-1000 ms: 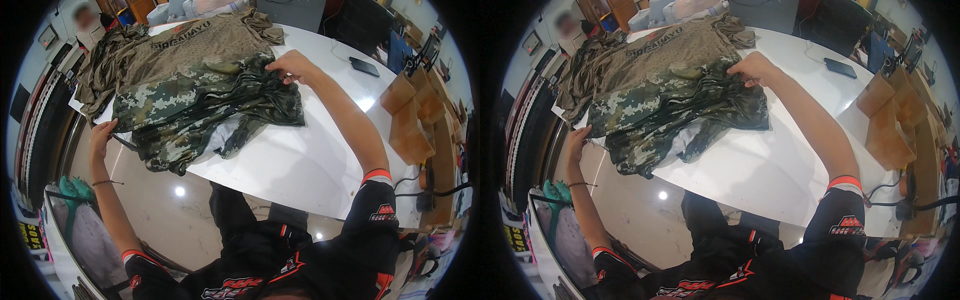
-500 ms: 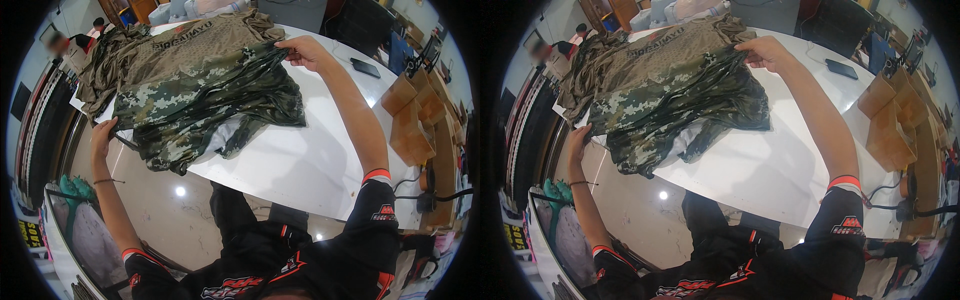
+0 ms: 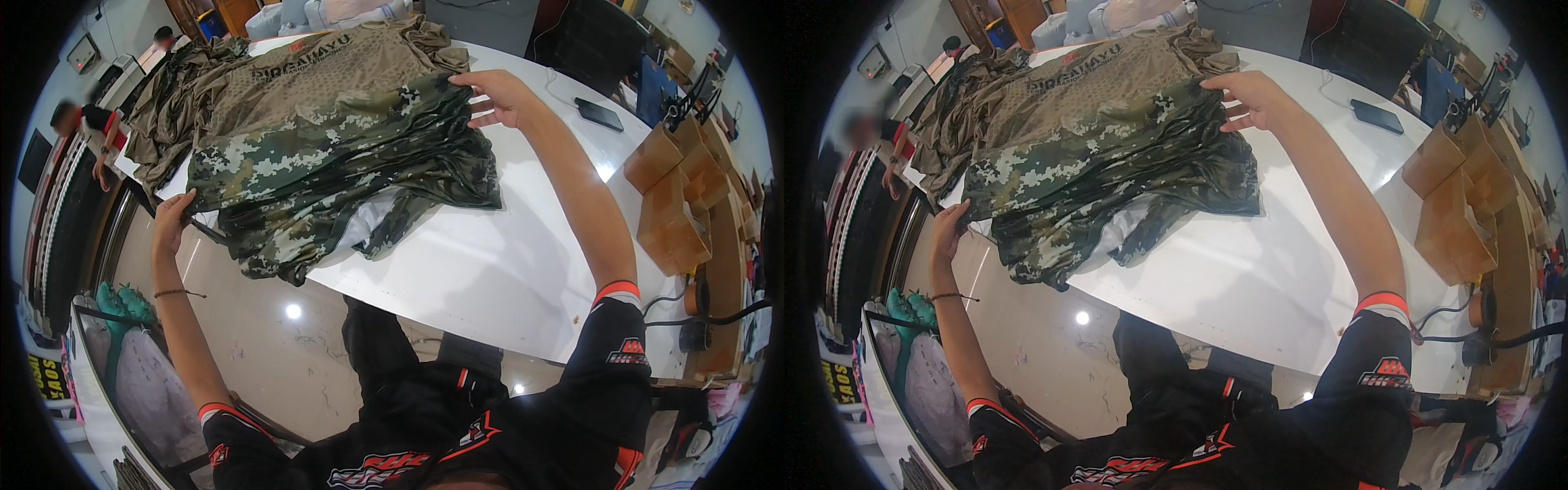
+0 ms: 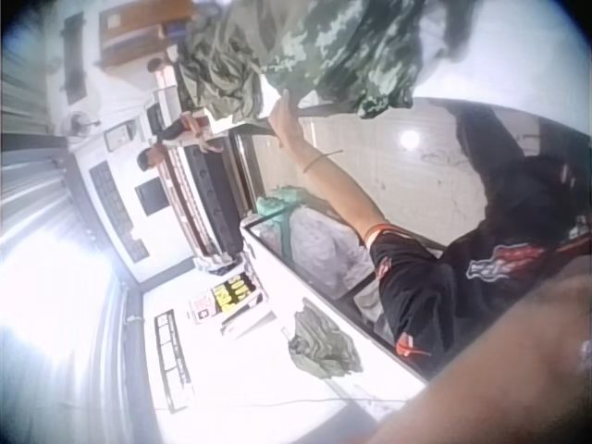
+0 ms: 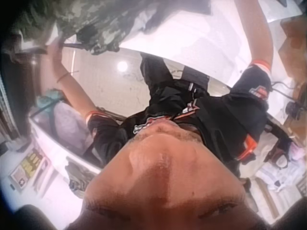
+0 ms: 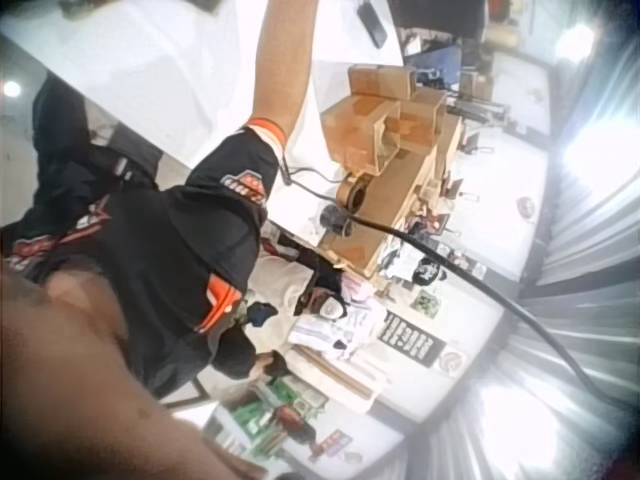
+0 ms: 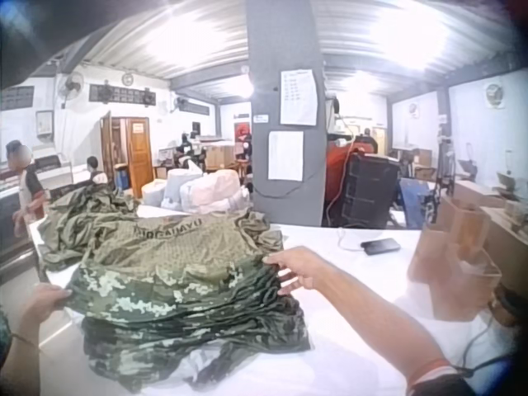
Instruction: The person uses red-handled scissors to cut a camouflage-patterned fabric item on a white table. They repeatedly trim edges and small sections, then fold and unfold the fabric to continue cutting. The person finishes by folding the cut fabric and placing it on the table.
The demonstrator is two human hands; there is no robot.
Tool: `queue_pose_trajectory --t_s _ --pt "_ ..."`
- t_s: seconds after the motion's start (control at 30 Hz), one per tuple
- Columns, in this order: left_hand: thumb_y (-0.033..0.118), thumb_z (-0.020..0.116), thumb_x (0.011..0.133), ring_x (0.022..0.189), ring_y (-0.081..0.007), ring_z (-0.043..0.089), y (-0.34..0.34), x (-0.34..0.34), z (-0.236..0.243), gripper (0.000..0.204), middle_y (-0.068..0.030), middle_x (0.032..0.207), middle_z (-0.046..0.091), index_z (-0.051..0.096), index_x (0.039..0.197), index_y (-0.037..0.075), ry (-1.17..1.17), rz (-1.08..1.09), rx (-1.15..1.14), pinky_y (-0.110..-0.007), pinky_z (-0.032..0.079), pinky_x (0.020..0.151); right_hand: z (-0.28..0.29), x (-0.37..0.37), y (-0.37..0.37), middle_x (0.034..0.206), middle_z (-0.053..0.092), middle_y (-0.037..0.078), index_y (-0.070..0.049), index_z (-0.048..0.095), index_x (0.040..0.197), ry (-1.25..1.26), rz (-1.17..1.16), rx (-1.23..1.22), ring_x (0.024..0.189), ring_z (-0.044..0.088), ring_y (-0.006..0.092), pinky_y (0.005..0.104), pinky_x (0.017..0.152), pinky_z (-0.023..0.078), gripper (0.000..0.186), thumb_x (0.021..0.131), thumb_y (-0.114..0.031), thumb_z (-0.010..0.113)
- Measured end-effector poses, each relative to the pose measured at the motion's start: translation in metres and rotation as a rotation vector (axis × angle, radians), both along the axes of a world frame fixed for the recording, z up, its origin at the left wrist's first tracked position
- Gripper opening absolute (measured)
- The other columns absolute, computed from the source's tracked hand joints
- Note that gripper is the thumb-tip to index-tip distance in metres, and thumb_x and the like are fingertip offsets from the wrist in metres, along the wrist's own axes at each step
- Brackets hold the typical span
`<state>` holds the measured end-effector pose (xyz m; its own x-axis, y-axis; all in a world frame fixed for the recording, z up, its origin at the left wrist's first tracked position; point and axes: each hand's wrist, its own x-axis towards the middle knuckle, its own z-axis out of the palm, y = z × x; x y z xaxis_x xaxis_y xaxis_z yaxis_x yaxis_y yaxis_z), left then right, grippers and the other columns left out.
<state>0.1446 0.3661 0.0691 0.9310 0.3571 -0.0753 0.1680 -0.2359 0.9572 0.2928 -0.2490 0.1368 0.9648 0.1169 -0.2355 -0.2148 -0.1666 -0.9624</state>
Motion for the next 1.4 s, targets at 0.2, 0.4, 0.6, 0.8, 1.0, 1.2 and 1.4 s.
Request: queue_pose_trajectory --t_s 0.2,0.4,0.6,0.8,1.0,1.2,1.4 --pt "0.029 0.073 0.095 0.060 -0.0006 0.046 -0.001 -0.006 0.001 0.024 0.0080 0.076 0.063 0.072 0.088 0.007 0.013 -0.037 0.025 -0.019 0.035 0.057 -0.027 -0.012 -0.009 0.090 0.066 0.006 -0.001 0.072 0.100 0.015 0.101 -0.020 0.074 0.060 0.0137 0.0260 0.064 0.055 0.019 0.089 -0.015 0.077" --pt "0.022 0.072 0.095 0.065 -0.0029 0.055 -0.004 -0.001 0.035 0.018 0.0032 0.088 0.070 0.073 0.099 0.004 -0.116 -0.017 -0.099 -0.020 0.041 0.058 -0.011 -0.008 -0.026 0.084 0.066 0.000 -0.006 0.073 0.094 -0.137 0.049 -0.011 0.075 0.057 0.0101 0.0266 0.064 0.044 0.015 0.088 -0.020 0.077" --pt "0.021 0.072 0.096 0.061 -0.0022 0.051 0.004 0.012 0.037 0.014 0.0067 0.083 0.064 0.072 0.101 0.008 -0.404 0.146 -0.261 -0.017 0.038 0.055 0.007 0.015 -0.047 0.090 0.068 0.003 -0.003 0.073 0.101 -0.239 0.066 0.180 0.076 0.061 0.0144 0.0286 0.066 0.047 0.019 0.091 -0.019 0.074" --pt "0.023 0.073 0.095 0.061 -0.0003 0.049 0.008 -0.006 0.002 0.021 0.0071 0.083 0.065 0.069 0.105 0.006 -0.110 0.041 0.043 -0.017 0.037 0.054 -0.010 -0.012 -0.024 0.082 0.068 0.006 0.005 0.068 0.108 0.006 0.141 -0.113 0.064 0.062 0.0111 0.0222 0.053 0.051 0.033 0.085 -0.015 0.079" --pt "0.028 0.076 0.093 0.059 -0.0006 0.048 0.002 -0.007 0.016 0.024 0.0056 0.079 0.064 0.069 0.099 0.006 -0.024 0.048 0.052 -0.017 0.036 0.052 -0.004 0.002 -0.027 0.105 0.070 0.014 0.009 0.065 0.115 -0.260 0.197 -0.202 0.082 0.068 0.0187 0.0282 0.067 0.056 0.042 0.085 -0.016 0.081" --pt "0.028 0.076 0.093 0.057 -0.0007 0.045 -0.007 -0.016 0.035 0.024 0.0095 0.066 0.052 0.067 0.078 0.011 0.136 -0.152 0.151 -0.018 0.034 0.051 -0.032 0.001 -0.029 0.101 0.071 0.005 0.004 0.070 0.111 -0.175 0.147 0.148 0.085 0.067 0.0096 0.0234 0.070 0.058 0.030 0.092 -0.018 0.076" --pt "0.033 0.075 0.091 0.053 -0.0040 0.040 -0.009 -0.025 0.029 0.030 0.0093 0.064 0.048 0.064 0.074 0.012 0.089 -0.066 0.198 -0.022 0.032 0.051 -0.036 -0.032 -0.013 0.090 0.065 0.001 -0.003 0.071 0.099 0.037 0.111 -0.257 0.079 0.058 0.0129 0.0290 0.067 0.057 0.026 0.087 -0.025 0.079"
